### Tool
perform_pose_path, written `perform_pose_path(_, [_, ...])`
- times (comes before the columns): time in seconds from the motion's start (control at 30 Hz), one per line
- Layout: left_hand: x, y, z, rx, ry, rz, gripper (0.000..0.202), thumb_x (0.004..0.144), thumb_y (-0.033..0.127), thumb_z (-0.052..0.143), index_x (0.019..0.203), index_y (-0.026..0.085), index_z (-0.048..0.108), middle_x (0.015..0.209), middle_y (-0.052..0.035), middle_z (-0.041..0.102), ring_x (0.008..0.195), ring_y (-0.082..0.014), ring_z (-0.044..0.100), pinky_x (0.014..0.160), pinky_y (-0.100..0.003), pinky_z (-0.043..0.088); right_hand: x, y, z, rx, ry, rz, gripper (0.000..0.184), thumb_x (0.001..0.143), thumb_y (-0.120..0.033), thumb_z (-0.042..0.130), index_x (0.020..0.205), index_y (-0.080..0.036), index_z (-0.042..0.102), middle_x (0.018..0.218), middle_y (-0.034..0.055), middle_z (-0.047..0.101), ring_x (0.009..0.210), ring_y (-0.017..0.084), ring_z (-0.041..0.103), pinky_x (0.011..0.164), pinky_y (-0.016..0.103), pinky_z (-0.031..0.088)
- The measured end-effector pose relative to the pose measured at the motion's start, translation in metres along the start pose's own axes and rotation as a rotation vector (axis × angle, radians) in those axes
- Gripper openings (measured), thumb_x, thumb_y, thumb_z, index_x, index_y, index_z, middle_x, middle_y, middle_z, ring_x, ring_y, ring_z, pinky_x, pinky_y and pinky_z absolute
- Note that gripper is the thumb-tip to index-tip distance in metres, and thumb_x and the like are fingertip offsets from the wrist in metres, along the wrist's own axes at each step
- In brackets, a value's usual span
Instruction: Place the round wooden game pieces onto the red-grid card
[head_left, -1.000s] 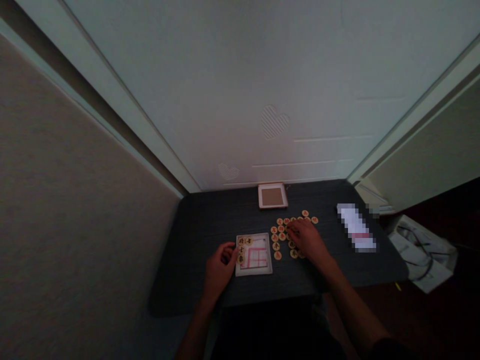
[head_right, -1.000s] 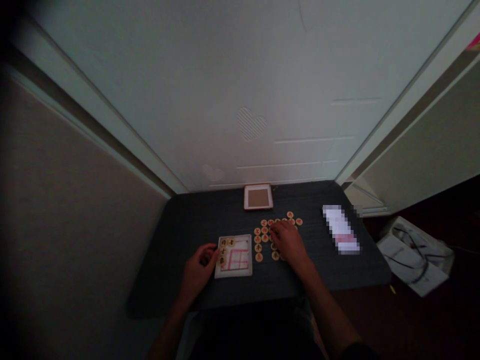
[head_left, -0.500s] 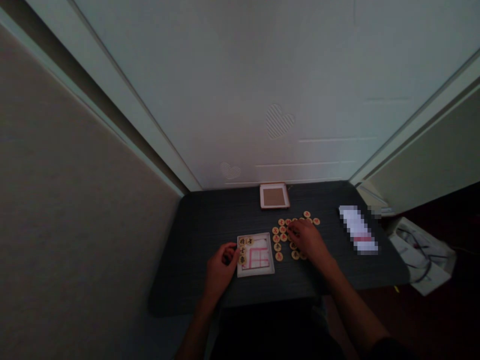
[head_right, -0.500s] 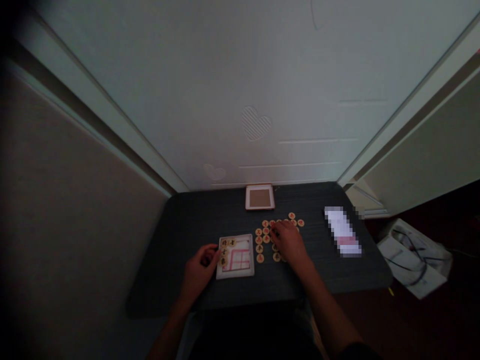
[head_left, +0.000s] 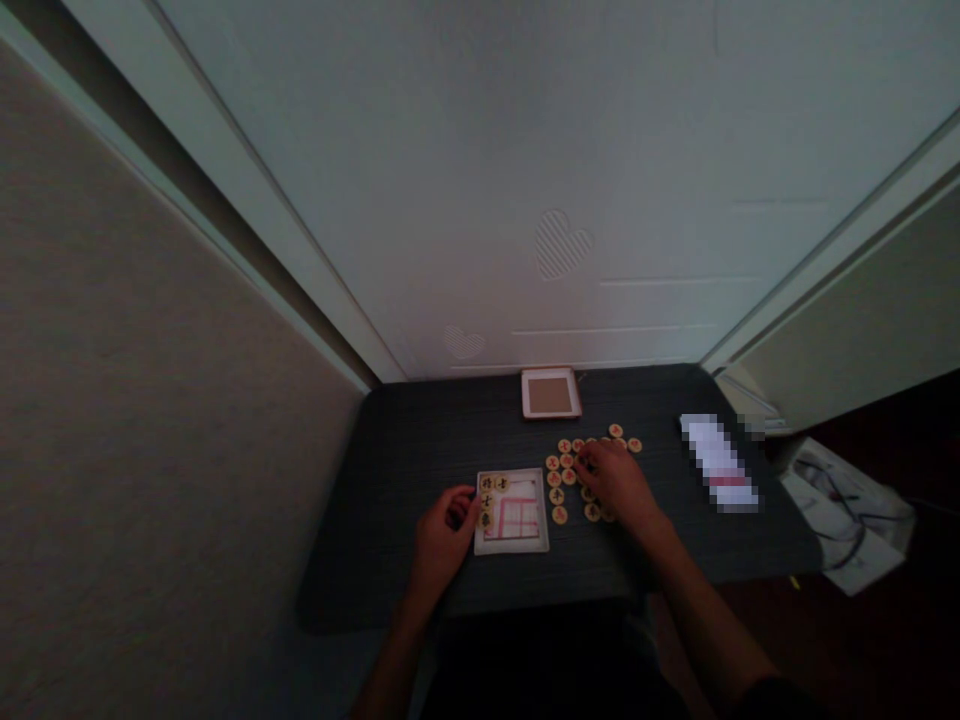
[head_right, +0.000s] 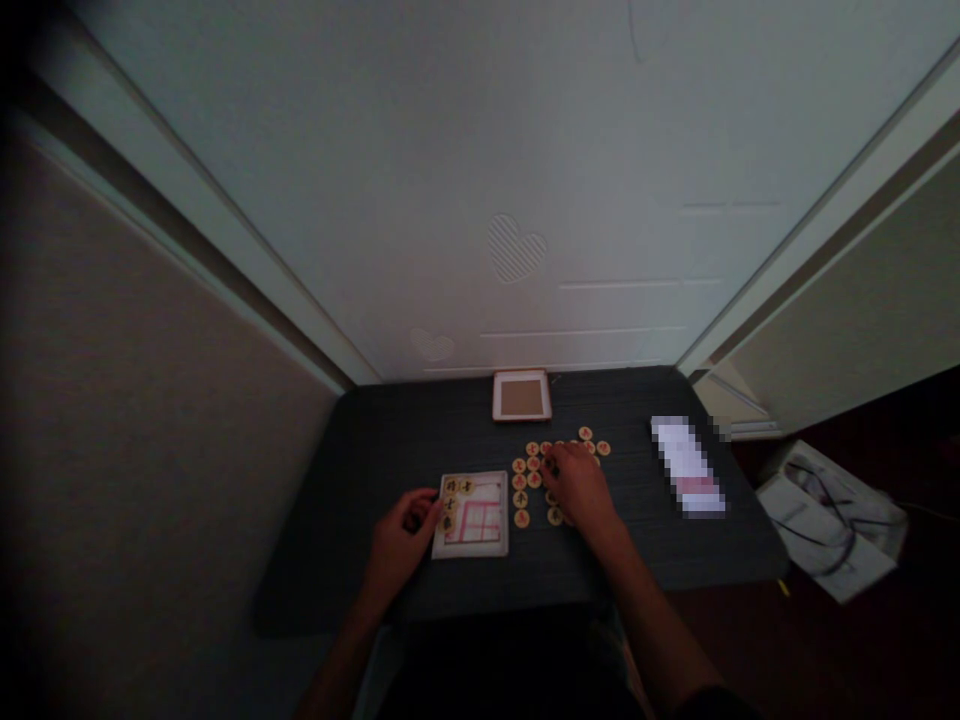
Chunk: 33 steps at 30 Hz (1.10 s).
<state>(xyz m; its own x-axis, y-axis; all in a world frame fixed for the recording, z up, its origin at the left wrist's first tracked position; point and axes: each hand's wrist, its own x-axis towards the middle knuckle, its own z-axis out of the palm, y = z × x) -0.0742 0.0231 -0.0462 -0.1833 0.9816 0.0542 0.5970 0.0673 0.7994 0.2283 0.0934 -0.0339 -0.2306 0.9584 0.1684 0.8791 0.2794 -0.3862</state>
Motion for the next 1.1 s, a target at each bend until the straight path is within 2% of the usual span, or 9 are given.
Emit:
perform_pose_path(0.53, [-0.0008, -0.0008, 0.0002, 0.0, 0.015, -0.008, 0.03, 0.084, 0.046, 0.064, 0.098, 0.021, 0.072, 0.073, -0.0014, 0.072, 0.065, -0.0183, 0.066, 0.061, -0.028, 0.051, 0.0004, -0.002, 0.0023, -0.035, 0.003, 0.051, 0.006, 0.088, -0.024, 0.064, 0.092, -0.021, 0.065, 0.089, 0.0076, 0.068, 0.089, 0.025, 0.061, 0.08, 0.032, 0.045])
perform_pose_path(0.7, [-0.0011, 0.0001, -0.0003, 0.0, 0.008, -0.009, 0.03, 0.084, 0.046, 0.064, 0.099, 0.021, 0.071, 0.074, -0.0014, 0.072, 0.066, -0.0184, 0.066, 0.062, -0.029, 0.052, -0.0002, -0.0007, 0.0041, -0.053, 0.013, 0.056, 0.007, 0.089, -0.024, 0.063, 0.094, -0.02, 0.065, 0.091, 0.0088, 0.068, 0.093, 0.026, 0.061, 0.083, 0.033, 0.045])
perform_pose_path(1.1, [-0.0005, -0.001, 0.0007, -0.011, 0.007, -0.016, 0.031, 0.085, 0.048, 0.063, 0.098, 0.021, 0.071, 0.074, -0.0018, 0.072, 0.066, -0.0184, 0.067, 0.06, -0.028, 0.052, 0.0011, -0.0057, -0.0012, -0.087, 0.006, 0.062, 0.005, 0.088, -0.024, 0.064, 0.092, -0.021, 0.064, 0.088, 0.0089, 0.069, 0.092, 0.026, 0.061, 0.081, 0.033, 0.044])
